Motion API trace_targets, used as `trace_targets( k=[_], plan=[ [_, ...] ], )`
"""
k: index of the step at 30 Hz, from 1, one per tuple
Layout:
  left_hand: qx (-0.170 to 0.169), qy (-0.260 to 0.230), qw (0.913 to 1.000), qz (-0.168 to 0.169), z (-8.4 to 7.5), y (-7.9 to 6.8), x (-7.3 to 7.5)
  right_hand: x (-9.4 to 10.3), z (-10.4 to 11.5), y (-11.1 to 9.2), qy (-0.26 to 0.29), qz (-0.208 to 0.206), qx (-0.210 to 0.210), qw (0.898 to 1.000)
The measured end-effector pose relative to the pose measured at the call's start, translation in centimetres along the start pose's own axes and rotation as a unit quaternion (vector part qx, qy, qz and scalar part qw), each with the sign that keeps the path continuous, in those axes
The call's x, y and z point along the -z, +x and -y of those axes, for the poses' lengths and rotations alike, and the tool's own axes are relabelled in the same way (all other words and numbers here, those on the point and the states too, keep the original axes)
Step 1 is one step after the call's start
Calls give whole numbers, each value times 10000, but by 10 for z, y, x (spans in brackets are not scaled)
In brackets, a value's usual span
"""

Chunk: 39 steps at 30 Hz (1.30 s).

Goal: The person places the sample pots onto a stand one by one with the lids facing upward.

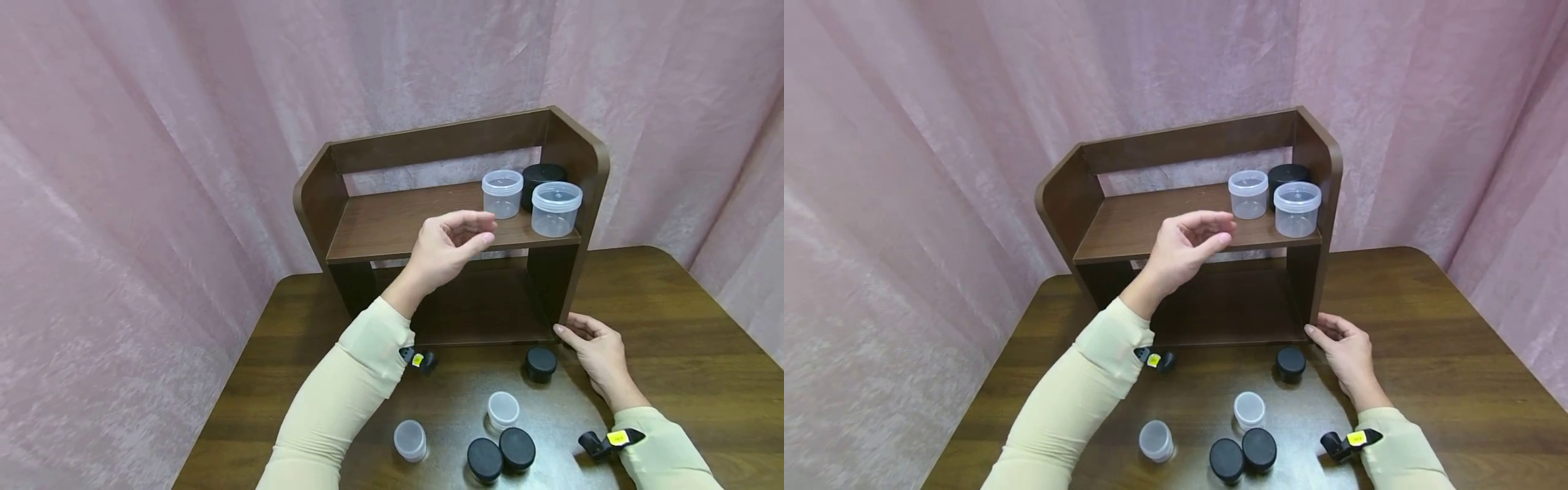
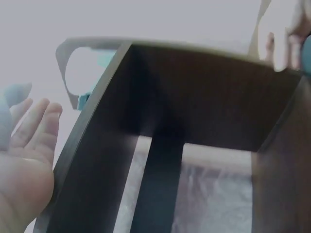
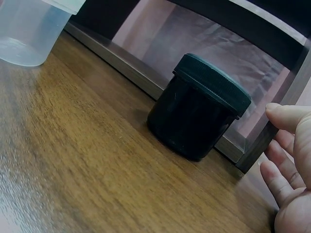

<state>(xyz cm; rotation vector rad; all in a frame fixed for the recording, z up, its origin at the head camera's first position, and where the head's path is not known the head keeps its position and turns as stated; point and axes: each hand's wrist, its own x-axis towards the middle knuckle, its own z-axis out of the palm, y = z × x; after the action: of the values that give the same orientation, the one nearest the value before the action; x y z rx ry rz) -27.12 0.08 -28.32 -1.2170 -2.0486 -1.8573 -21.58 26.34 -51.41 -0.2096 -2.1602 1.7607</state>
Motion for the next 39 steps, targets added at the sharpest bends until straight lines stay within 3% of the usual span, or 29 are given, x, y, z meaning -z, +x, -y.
trace_targets(
  k=[4, 8, 14, 20, 28, 36, 39],
  plan=[
    [218, 141, 9974, 671, 6, -19, -13, -2, 1, 1, 27, -1, 33, 10000],
    [370, 605, 9887, 1319, 23, -32, -27, 0, 2, 2, 113, -8, 46, 9999],
    [827, 1248, 9632, 2231, 64, -49, -48, -1, 0, -1, 262, -30, -87, 9996],
    [1154, 1567, 9390, 2836, 96, -57, -62, -1, 1, 0, 247, -99, -63, 9996],
    [1083, 2092, 9075, 3479, 124, -68, -76, -1, 2, 1, 81, -70, -89, 9999],
    [893, 2255, 9025, 3559, 135, -72, -85, -2, 2, 2, 139, -24, 7, 9999],
    [763, 2476, 8954, 3622, 137, -73, -89, 0, 1, 3, 50, -25, 15, 10000]
  ],
)
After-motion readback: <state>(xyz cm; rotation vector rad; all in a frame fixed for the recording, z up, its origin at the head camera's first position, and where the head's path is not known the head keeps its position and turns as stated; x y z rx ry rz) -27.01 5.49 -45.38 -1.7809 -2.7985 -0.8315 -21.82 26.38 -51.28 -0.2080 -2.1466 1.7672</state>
